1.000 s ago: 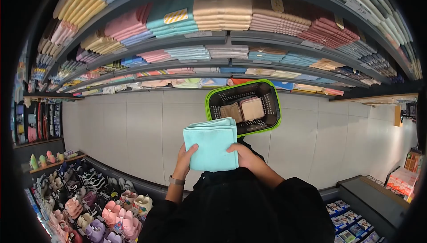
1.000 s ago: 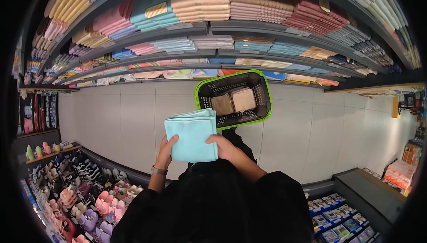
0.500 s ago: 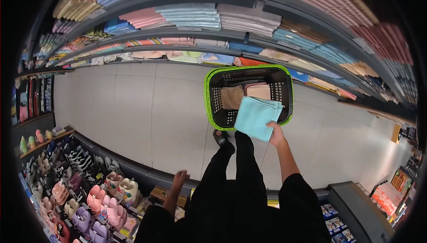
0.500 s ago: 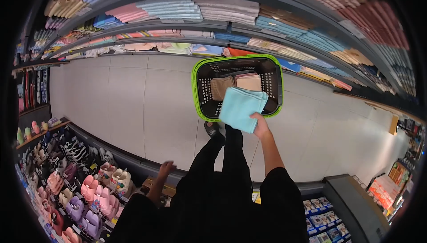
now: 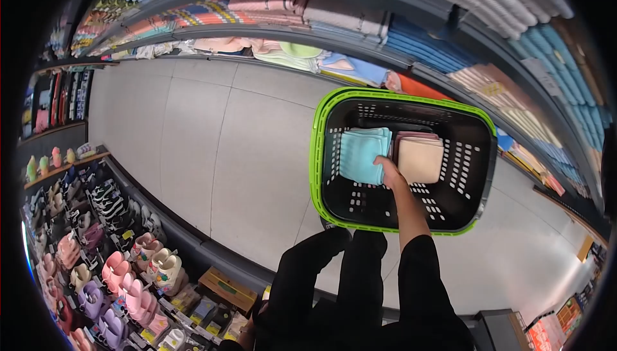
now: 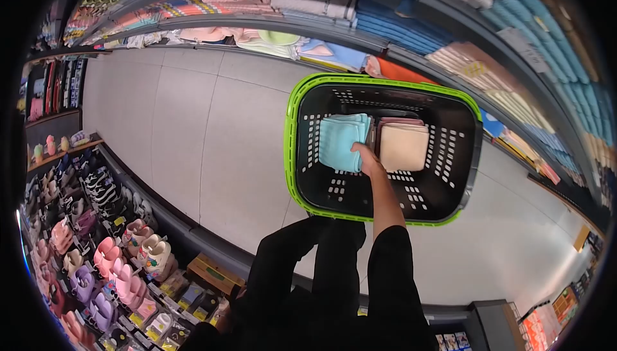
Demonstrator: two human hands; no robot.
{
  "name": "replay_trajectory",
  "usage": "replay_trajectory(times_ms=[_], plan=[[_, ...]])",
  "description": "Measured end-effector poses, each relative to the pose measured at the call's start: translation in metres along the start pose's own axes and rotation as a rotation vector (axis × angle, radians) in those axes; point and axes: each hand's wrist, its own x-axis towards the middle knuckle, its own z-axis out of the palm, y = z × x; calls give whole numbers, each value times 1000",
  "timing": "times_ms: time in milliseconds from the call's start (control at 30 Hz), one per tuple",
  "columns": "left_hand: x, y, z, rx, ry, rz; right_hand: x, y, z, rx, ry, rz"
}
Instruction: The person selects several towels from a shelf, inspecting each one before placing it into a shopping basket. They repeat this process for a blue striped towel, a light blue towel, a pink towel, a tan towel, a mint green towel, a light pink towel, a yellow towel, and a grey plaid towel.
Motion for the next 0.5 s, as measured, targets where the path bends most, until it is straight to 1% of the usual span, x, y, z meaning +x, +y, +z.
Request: replay_trajectory(times_ms=[33, 67, 100, 167, 200, 233, 300, 333, 367, 433, 467, 500], plan=[[9, -3, 4, -15, 6, -7, 18, 6, -1, 32, -25, 58], [17, -6, 7, -28, 12, -13, 32, 10, -4, -65, 29, 15], [25, -7, 10, -40, 15, -17, 55, 19, -14, -66, 22, 14], [29, -8, 12, -63, 14, -36, 87, 37, -36, -856, 368, -525], [26, -11, 13, -73, 5, -49, 87, 32, -45, -963, 350, -351], [27, -13, 15, -87, -8, -54, 85, 33, -49, -966, 359, -347], [26, -8, 18, -113, -32, -59, 67, 27, -40, -1104, 613, -102], [25, -8, 19, -126, -40, -58, 56, 26, -34, -1204, 612, -107], [23, -8, 19, -140, -48, -60, 48, 31, -30, -1205, 617, -107], [14, -9, 18, -164, -66, -66, 24, 40, -17, -1453, 737, -352], [10, -8, 17, -177, -75, -68, 8, 42, -9, -1587, 668, -352], [5, -3, 16, -189, -85, -70, -19, 39, 11, -1558, 561, -351]])
